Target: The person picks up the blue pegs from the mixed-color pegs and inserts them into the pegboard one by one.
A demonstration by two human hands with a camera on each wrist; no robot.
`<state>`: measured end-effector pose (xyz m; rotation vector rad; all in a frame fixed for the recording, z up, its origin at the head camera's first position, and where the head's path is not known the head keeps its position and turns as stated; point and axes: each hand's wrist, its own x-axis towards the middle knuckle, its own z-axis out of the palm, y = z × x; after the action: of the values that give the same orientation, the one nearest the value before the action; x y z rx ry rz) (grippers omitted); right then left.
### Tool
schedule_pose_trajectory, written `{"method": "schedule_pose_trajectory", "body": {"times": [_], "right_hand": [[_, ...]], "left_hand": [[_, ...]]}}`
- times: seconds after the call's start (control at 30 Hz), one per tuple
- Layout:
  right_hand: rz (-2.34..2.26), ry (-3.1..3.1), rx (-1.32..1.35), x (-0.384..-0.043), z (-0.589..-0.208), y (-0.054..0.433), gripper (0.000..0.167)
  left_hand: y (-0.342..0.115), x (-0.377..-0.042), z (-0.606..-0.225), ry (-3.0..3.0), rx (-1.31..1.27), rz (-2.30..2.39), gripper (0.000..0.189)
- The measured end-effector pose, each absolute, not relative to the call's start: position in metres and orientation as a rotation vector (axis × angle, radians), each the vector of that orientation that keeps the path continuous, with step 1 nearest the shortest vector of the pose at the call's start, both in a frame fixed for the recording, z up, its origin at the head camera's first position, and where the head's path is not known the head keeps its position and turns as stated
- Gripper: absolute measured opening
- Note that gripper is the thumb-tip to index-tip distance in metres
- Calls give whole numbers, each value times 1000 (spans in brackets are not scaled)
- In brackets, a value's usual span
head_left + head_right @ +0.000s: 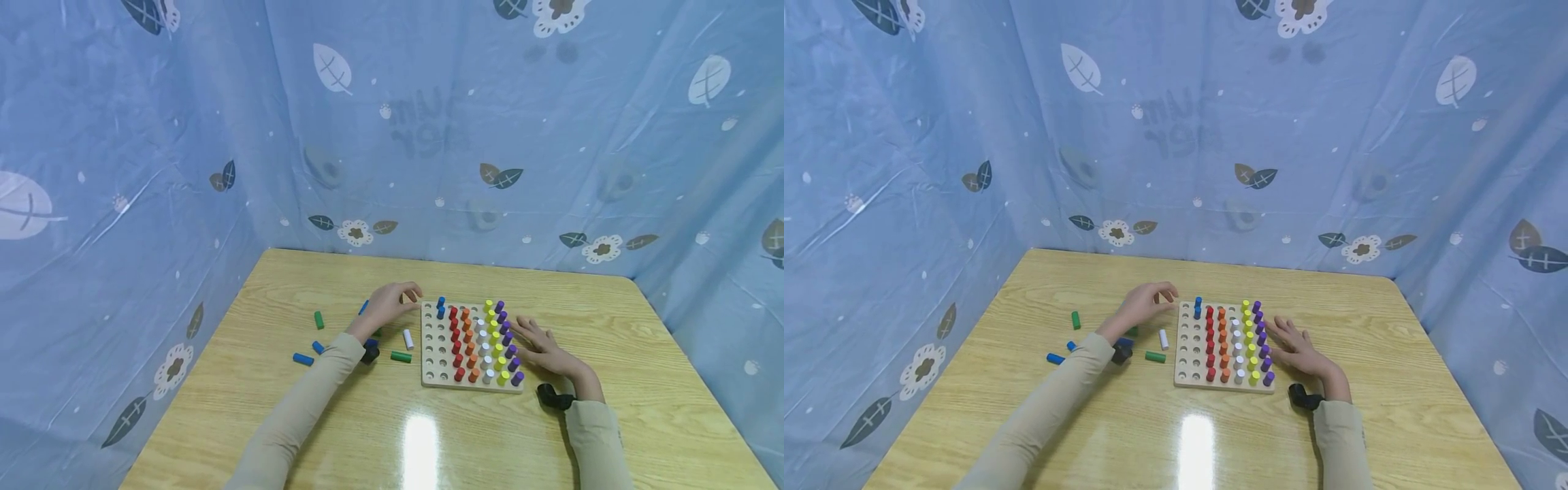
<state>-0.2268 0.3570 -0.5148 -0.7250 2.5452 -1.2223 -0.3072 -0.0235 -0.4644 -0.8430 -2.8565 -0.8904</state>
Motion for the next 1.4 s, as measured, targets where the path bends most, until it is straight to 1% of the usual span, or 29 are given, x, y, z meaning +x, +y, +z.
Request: {"method": "schedule_pose_trajectory", "body": {"times": [0.93,1.4], "right_hand": [[-1198,2560,-714,-227,-513,357,59],[-1195,2569,-702,-227,-513,356,59]], "left_hand": [[-66,-314,-457,-2860,-724,-937,26],[-84,-314,-455,-2887,-653,-885,27]]}}
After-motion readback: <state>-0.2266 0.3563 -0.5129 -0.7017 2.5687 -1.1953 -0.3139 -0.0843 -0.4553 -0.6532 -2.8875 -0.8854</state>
